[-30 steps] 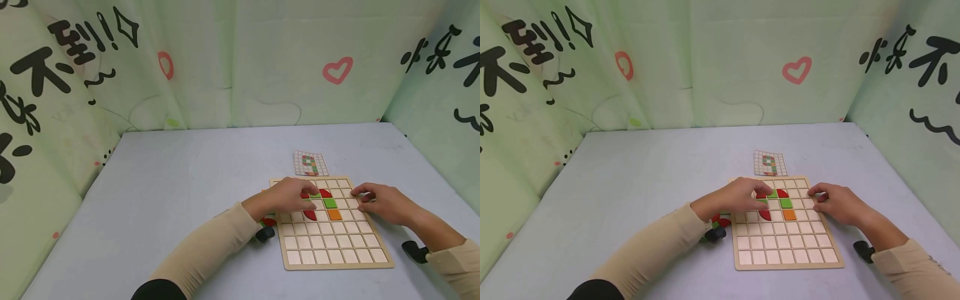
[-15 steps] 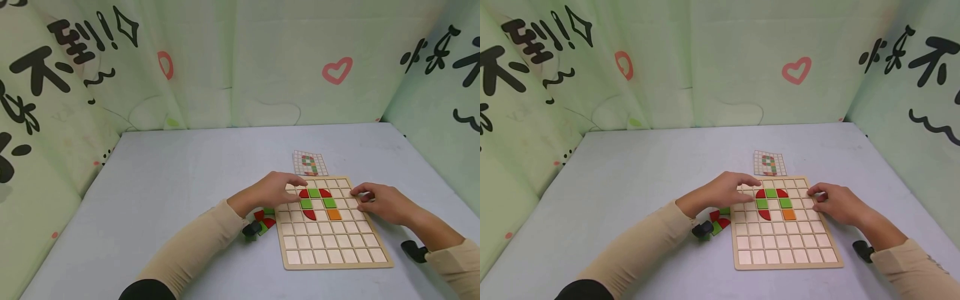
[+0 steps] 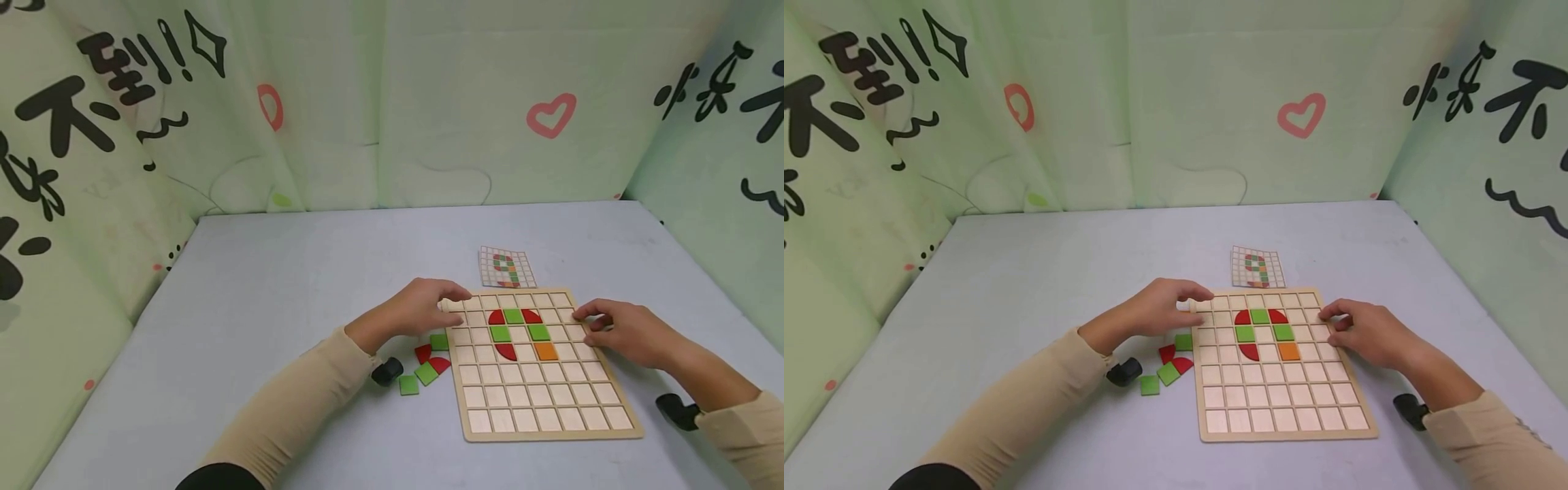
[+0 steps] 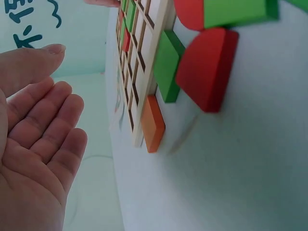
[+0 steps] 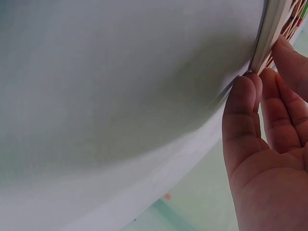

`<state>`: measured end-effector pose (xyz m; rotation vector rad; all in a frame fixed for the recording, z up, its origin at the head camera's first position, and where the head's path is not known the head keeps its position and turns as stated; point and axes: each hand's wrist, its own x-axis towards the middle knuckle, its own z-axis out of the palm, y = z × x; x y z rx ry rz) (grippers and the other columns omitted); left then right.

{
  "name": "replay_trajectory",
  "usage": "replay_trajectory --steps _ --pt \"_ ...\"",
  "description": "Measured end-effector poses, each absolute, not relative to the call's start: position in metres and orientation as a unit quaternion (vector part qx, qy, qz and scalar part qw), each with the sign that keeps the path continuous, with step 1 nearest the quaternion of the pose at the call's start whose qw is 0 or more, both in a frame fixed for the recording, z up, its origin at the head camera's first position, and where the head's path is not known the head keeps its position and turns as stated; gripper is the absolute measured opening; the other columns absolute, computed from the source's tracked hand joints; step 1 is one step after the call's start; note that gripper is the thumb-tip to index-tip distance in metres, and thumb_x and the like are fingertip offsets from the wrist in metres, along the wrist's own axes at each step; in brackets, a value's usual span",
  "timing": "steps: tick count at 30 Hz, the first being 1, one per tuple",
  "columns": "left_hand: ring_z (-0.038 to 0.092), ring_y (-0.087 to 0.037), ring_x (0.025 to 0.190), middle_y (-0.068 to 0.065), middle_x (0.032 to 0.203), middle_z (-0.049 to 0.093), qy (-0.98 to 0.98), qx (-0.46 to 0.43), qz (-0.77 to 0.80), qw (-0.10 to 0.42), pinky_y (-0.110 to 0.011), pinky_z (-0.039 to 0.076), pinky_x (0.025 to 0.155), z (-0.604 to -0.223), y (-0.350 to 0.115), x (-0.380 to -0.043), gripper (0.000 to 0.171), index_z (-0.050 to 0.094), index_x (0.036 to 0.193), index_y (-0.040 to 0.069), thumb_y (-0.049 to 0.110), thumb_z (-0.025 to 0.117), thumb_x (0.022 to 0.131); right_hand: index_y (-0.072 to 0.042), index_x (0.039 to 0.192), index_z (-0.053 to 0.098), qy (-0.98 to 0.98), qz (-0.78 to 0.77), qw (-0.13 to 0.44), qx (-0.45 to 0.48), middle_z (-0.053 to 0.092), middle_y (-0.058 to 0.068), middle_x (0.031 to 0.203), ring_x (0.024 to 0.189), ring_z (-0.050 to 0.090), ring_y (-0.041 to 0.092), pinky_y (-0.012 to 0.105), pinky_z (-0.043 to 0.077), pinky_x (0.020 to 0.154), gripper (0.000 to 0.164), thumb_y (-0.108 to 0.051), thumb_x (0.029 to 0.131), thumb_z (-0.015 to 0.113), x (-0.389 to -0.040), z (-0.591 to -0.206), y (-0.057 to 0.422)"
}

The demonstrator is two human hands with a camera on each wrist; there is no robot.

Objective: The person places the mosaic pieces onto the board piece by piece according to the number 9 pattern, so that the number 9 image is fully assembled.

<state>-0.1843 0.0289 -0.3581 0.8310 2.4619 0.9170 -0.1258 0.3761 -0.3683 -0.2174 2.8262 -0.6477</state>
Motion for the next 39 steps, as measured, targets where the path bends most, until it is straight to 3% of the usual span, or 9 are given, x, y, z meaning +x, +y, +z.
replay_trajectory --steps 13,22,39 --pt "0.057 -0.011 0.117 0.003 0.126 0.066 0.884 0.276 0.329 0.187 -0.026 0.046 0.097 -0.367 0.009 -0.193 0.039 0.065 0.133 0.015 0.018 0.07 0.094 0.0 0.117 0.063 0.966 -0.221 0.116 -0.071 0.066 0.016 0.102 0.097 0.06 0.037 0.044 0.047 0.076 0.035 -0.011 0.086 0.075 -0.125 -0.369 0.376" --pt "0.059 -0.009 0.113 0.006 0.121 0.068 0.889 0.25 0.326 0.205 -0.023 0.046 0.096 -0.38 0.011 -0.196 0.035 0.067 0.126 0.013 0.013 0.074 0.092 0.001 0.117 0.062 0.965 -0.222 0.117 -0.069 0.066 0.018 0.103 0.096 0.059 0.038 0.048 0.048 0.077 0.035 -0.01 0.086 0.075 -0.125 -0.37 0.376" --pt "0.057 -0.011 0.099 0.005 0.11 0.067 0.905 0.246 0.293 0.187 -0.021 0.046 0.093 -0.388 0.015 -0.197 0.026 0.068 0.117 0.01 0.004 0.07 0.092 0.001 0.117 0.062 0.966 -0.219 0.115 -0.071 0.066 0.018 0.103 0.096 0.06 0.038 0.046 0.048 0.076 0.035 -0.01 0.087 0.074 -0.125 -0.368 0.375"
